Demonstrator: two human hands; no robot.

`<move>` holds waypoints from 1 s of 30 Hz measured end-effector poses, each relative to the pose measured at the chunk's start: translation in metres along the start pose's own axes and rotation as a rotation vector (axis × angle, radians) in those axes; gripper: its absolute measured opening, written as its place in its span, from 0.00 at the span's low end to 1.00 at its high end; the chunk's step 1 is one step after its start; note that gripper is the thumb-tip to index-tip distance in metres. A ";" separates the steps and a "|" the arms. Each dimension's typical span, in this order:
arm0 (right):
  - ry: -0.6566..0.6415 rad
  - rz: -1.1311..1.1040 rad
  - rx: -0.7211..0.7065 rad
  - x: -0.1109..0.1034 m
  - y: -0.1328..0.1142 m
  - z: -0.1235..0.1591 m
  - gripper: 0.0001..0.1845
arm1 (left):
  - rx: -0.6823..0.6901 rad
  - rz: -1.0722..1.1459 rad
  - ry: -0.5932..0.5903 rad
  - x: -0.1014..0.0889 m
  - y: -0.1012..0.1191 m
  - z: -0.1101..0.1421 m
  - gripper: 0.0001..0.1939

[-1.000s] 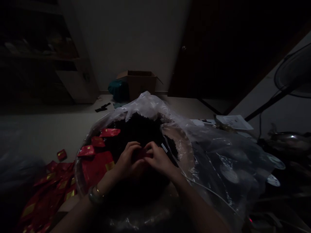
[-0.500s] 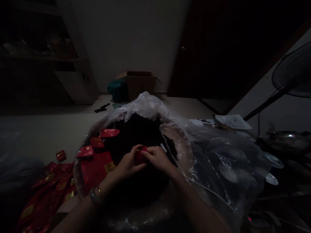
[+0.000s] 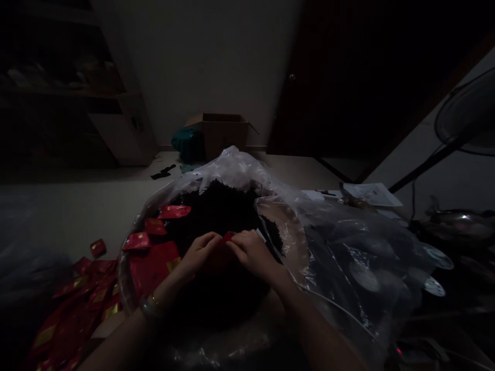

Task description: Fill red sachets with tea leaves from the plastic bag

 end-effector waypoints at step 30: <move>0.322 0.001 -0.029 -0.005 -0.002 0.003 0.10 | -0.044 0.085 -0.278 0.011 -0.012 0.007 0.18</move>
Point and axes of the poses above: each hand's wrist, its own z-axis away from the middle knuckle, its own x-axis out of the palm, y = z × x, the point moved 2 cm from there along -z, towards the middle knuckle
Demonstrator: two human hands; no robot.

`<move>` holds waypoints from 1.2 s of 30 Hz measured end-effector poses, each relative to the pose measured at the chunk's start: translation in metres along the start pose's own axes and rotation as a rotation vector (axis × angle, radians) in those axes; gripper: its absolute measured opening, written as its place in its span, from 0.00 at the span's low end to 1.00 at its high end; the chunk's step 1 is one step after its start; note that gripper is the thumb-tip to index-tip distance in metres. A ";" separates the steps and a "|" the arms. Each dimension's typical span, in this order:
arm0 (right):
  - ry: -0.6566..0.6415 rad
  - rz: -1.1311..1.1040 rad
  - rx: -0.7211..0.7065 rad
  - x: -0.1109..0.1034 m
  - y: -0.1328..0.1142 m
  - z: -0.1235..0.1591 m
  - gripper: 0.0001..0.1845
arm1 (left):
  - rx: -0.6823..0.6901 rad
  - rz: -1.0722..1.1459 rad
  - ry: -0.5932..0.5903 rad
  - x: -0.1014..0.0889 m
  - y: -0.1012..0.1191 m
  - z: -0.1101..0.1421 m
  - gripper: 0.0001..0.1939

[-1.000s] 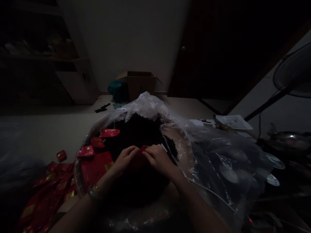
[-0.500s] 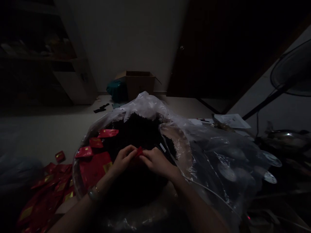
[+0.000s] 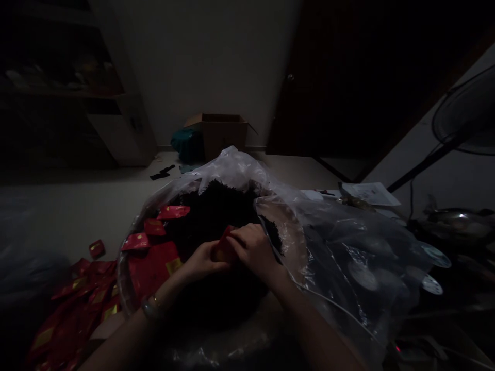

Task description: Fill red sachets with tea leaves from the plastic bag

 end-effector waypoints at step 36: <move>-0.050 -0.071 -0.233 0.001 -0.006 0.003 0.13 | 0.069 0.231 0.040 0.007 0.007 0.000 0.22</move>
Point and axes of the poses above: each hand's wrist, its own z-axis away from the middle knuckle, its own x-axis out of the palm, y = z × x, the point moved 2 cm from there along -z, towards the middle knuckle
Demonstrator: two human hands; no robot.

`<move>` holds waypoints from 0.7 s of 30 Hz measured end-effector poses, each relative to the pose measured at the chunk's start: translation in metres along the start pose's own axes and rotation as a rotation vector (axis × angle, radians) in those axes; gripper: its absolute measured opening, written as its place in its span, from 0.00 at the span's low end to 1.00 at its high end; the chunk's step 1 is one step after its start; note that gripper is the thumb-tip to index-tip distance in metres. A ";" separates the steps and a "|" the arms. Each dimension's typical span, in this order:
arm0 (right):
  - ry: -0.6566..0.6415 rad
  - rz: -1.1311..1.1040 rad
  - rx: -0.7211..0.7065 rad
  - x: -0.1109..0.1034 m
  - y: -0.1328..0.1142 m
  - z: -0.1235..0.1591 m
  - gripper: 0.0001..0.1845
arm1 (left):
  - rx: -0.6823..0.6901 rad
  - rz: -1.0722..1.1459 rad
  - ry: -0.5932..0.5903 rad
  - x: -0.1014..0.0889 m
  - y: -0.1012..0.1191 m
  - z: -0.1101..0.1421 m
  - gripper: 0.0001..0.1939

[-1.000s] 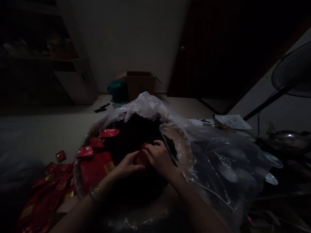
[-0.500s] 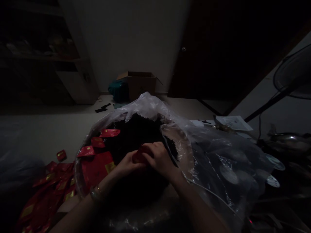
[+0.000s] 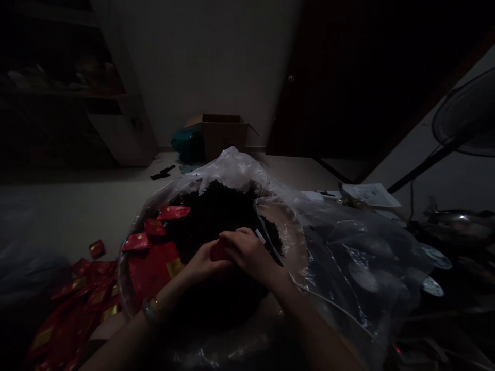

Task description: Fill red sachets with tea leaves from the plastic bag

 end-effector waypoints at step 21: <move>0.039 -0.487 0.682 0.013 0.014 -0.003 0.14 | -0.057 0.155 0.374 -0.012 0.013 0.002 0.21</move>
Point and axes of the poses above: each hand's wrist, its own z-axis away from the middle knuckle, its own x-axis out of the palm, y = z × x, the point moved 2 cm from there along -z, towards the middle knuckle
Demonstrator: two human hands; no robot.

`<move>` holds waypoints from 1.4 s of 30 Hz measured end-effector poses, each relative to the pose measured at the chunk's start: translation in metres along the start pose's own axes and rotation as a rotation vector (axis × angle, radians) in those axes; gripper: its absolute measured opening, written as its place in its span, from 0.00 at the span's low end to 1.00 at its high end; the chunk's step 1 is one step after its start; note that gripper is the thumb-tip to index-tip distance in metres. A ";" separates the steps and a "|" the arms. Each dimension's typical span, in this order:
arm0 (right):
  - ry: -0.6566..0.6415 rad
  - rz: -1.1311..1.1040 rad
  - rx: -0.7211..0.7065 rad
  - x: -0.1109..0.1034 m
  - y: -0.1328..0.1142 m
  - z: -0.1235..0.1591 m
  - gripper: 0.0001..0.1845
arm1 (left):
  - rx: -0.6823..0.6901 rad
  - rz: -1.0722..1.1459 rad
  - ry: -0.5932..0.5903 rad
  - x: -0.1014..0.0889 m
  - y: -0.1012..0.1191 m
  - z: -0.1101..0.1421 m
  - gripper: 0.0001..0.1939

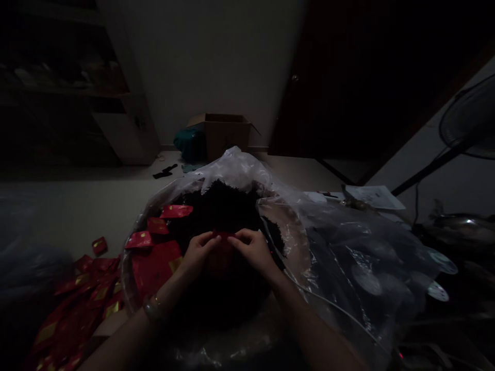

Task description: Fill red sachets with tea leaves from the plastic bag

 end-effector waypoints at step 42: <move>-0.083 0.874 0.287 -0.035 0.110 -0.034 0.20 | -0.219 0.095 -0.186 0.000 -0.006 0.002 0.26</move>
Point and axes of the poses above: each hand's wrist, its own z-axis away from the middle knuckle, its own x-axis out of the palm, y = z × x, the point moved 2 cm from there along -z, towards the middle knuckle
